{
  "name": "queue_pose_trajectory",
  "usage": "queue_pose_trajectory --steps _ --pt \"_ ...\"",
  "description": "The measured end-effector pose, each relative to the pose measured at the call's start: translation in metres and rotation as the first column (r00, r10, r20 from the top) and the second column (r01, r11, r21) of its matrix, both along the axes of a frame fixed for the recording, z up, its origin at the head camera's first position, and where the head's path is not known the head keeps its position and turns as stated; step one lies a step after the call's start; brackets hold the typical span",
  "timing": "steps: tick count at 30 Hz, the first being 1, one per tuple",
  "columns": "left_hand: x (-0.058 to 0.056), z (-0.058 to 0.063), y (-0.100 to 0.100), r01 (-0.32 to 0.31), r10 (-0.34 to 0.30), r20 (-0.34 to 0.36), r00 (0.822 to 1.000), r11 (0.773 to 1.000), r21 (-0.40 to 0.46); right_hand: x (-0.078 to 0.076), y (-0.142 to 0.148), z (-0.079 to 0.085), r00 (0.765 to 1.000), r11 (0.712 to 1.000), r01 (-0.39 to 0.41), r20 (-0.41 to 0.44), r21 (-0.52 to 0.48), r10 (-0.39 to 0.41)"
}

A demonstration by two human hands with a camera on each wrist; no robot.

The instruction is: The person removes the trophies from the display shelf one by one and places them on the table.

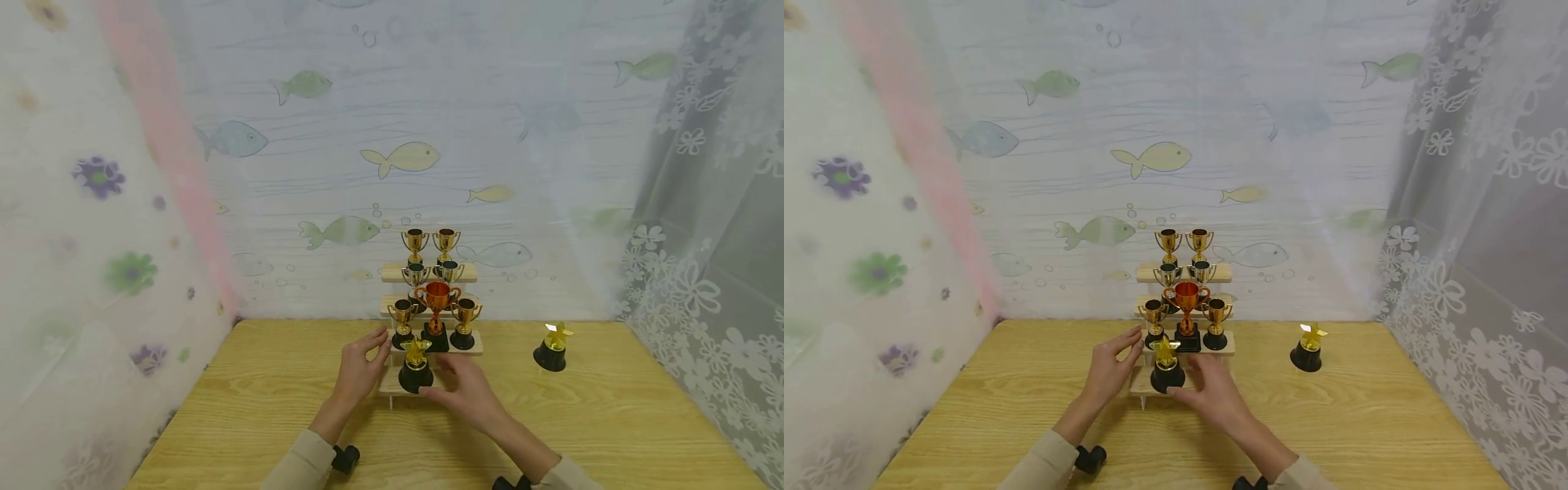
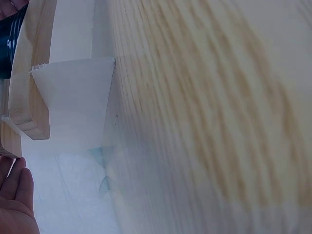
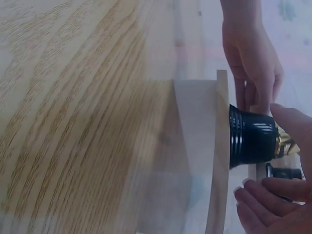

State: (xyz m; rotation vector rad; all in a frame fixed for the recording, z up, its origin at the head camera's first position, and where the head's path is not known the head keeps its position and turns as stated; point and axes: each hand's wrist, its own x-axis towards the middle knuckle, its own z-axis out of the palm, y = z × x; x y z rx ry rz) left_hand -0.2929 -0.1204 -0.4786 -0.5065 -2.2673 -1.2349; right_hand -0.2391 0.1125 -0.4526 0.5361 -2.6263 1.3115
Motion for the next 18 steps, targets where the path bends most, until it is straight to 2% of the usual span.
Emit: queue_pose_trajectory --steps 13,18 --pt "0.001 0.002 0.001 -0.012 0.012 0.010 1.000 1.000 -0.010 -0.005 -0.015 -0.005 0.999 1.000 -0.016 -0.029 -0.010 0.016" --pt "0.002 0.002 0.001 -0.007 0.007 0.015 1.000 1.000 -0.002 -0.006 -0.020 -0.006 1.000 1.000 0.017 -0.021 -0.005 -0.017"
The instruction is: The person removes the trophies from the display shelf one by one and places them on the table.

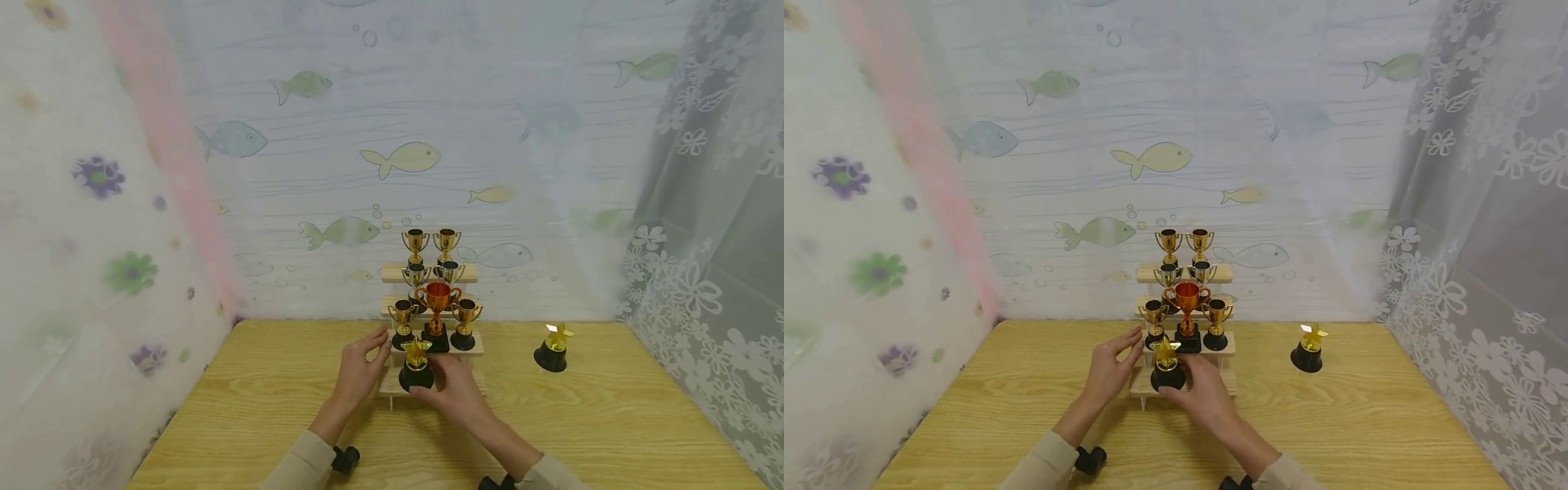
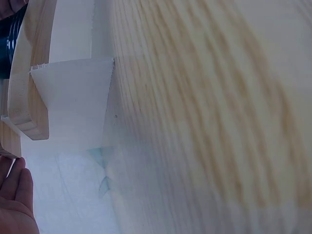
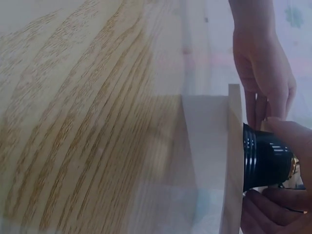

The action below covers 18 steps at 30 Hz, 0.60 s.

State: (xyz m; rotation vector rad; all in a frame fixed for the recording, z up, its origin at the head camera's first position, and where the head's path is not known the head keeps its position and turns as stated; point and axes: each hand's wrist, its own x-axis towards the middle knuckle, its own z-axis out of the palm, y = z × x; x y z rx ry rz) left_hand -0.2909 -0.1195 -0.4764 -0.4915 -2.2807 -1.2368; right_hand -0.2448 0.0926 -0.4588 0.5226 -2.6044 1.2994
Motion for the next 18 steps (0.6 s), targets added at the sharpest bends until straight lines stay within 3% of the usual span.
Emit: queue_pose_trajectory --steps 6,18 --pt "-0.0006 -0.0011 -0.0002 0.001 -0.001 0.010 1.000 1.000 0.002 -0.0016 -0.0036 -0.0026 0.999 0.998 0.050 -0.016 0.028 -0.050" --pt "0.0003 -0.0028 -0.0012 0.020 -0.020 0.013 1.000 1.000 0.008 0.0000 -0.0071 -0.0039 0.996 0.997 0.075 -0.049 0.033 -0.073"
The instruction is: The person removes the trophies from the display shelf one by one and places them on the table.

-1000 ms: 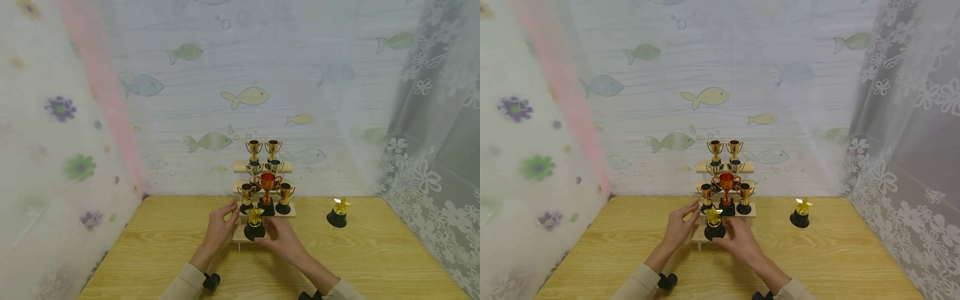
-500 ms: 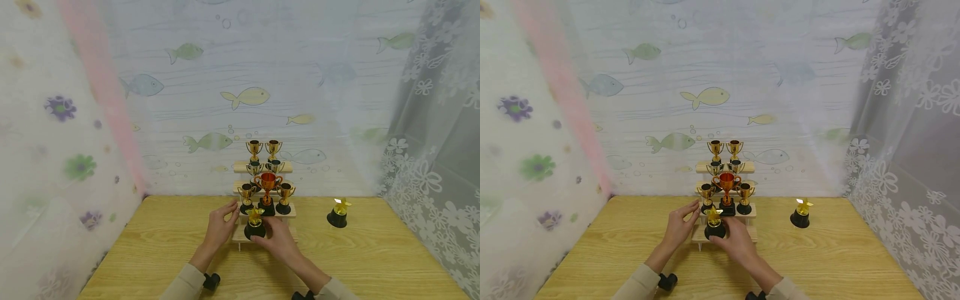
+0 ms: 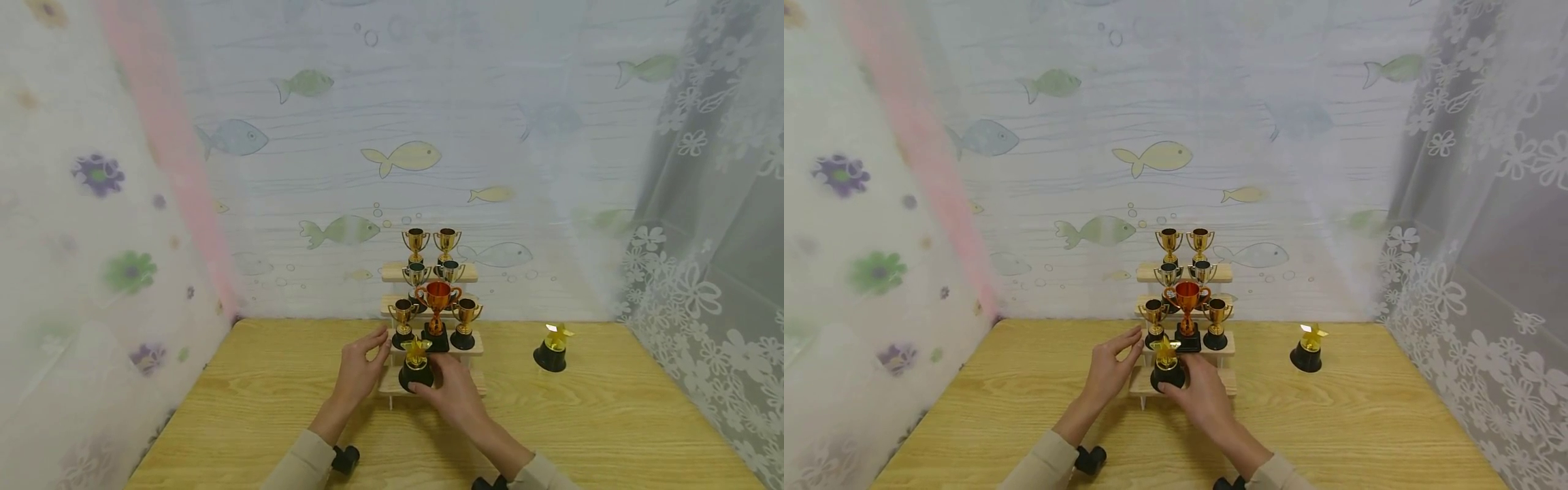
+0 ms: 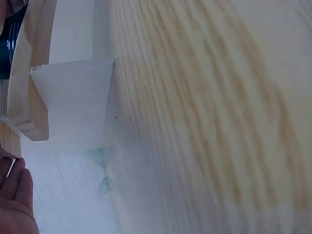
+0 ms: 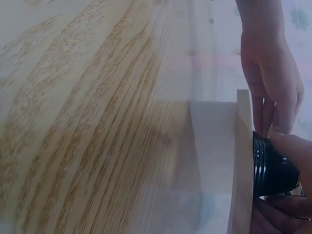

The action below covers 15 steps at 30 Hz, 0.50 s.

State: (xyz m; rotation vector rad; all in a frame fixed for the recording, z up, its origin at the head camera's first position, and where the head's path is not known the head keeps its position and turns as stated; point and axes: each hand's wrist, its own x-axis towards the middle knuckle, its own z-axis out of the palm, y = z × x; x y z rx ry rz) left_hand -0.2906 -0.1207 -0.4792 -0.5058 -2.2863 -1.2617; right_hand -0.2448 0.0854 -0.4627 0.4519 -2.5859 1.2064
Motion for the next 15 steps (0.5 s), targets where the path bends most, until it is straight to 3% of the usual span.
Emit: queue_pose_trajectory --steps 15 --pt "-0.0033 -0.0025 -0.0002 -0.006 0.006 -0.033 0.999 1.000 -0.003 -0.0005 -0.0029 -0.0003 1.000 0.998 0.025 -0.017 0.052 -0.024"
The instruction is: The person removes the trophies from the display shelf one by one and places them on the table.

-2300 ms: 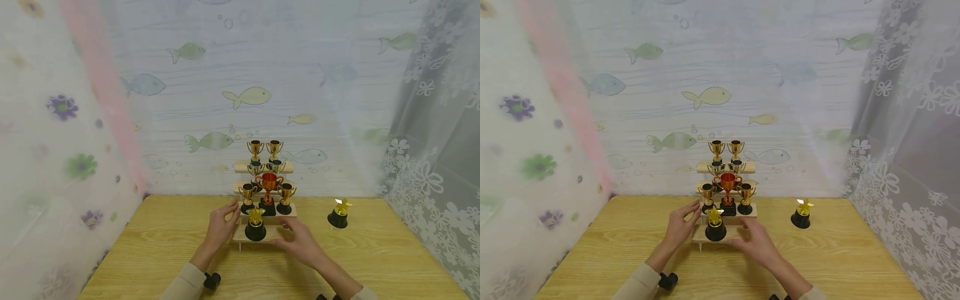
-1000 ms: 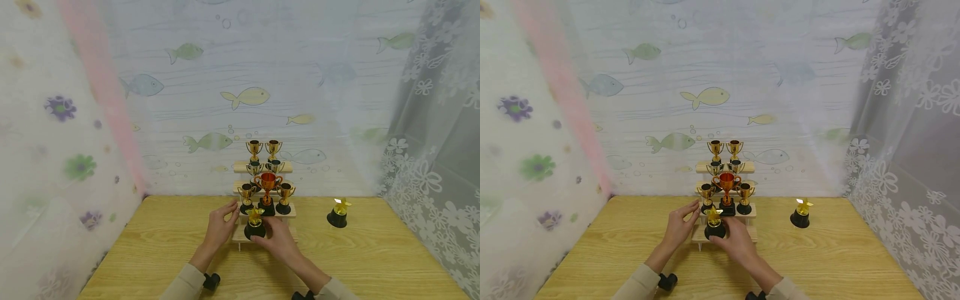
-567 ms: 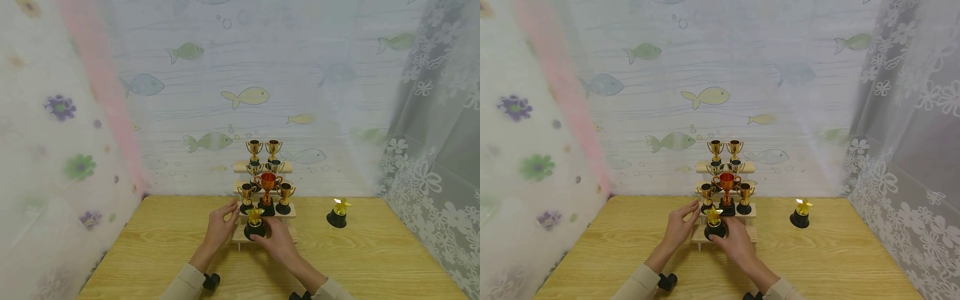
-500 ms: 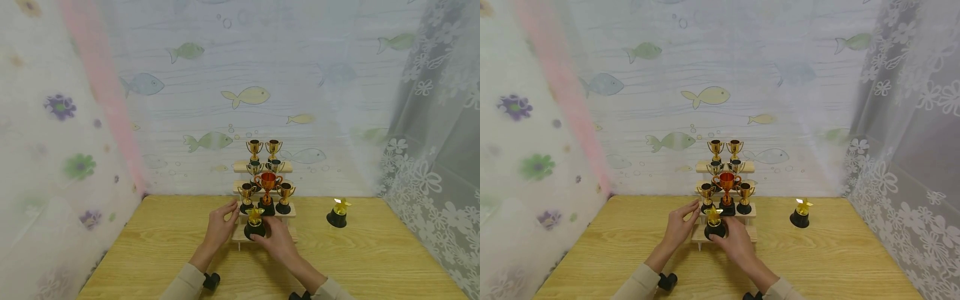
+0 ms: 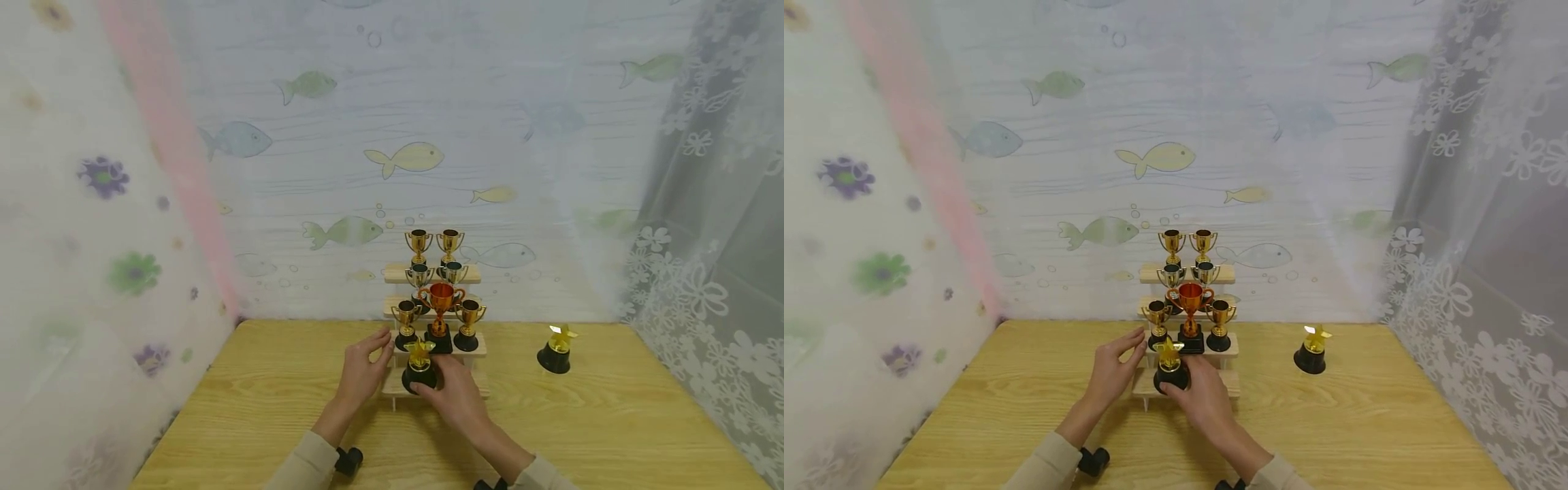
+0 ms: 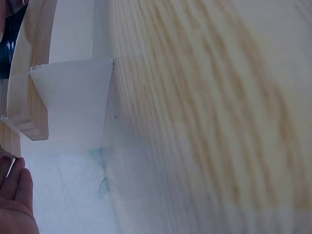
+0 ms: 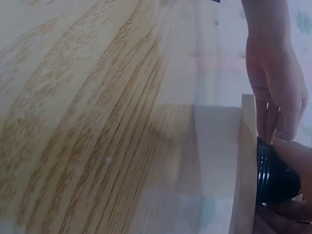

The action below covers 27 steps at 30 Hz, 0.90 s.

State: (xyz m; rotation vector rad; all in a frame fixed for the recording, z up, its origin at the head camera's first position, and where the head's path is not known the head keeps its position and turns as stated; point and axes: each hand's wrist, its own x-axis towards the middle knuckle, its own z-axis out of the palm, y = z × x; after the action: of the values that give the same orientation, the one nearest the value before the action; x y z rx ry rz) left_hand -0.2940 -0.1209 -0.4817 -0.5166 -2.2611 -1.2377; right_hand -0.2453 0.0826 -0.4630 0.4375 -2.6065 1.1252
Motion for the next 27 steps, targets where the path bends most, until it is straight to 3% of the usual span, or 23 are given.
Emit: queue_pose_trajectory --steps 27 --pt "0.0034 0.0048 0.0017 -0.007 0.007 0.019 1.000 1.000 0.013 0.0017 0.0052 -0.0010 0.999 0.999 -0.015 -0.033 -0.030 0.014"
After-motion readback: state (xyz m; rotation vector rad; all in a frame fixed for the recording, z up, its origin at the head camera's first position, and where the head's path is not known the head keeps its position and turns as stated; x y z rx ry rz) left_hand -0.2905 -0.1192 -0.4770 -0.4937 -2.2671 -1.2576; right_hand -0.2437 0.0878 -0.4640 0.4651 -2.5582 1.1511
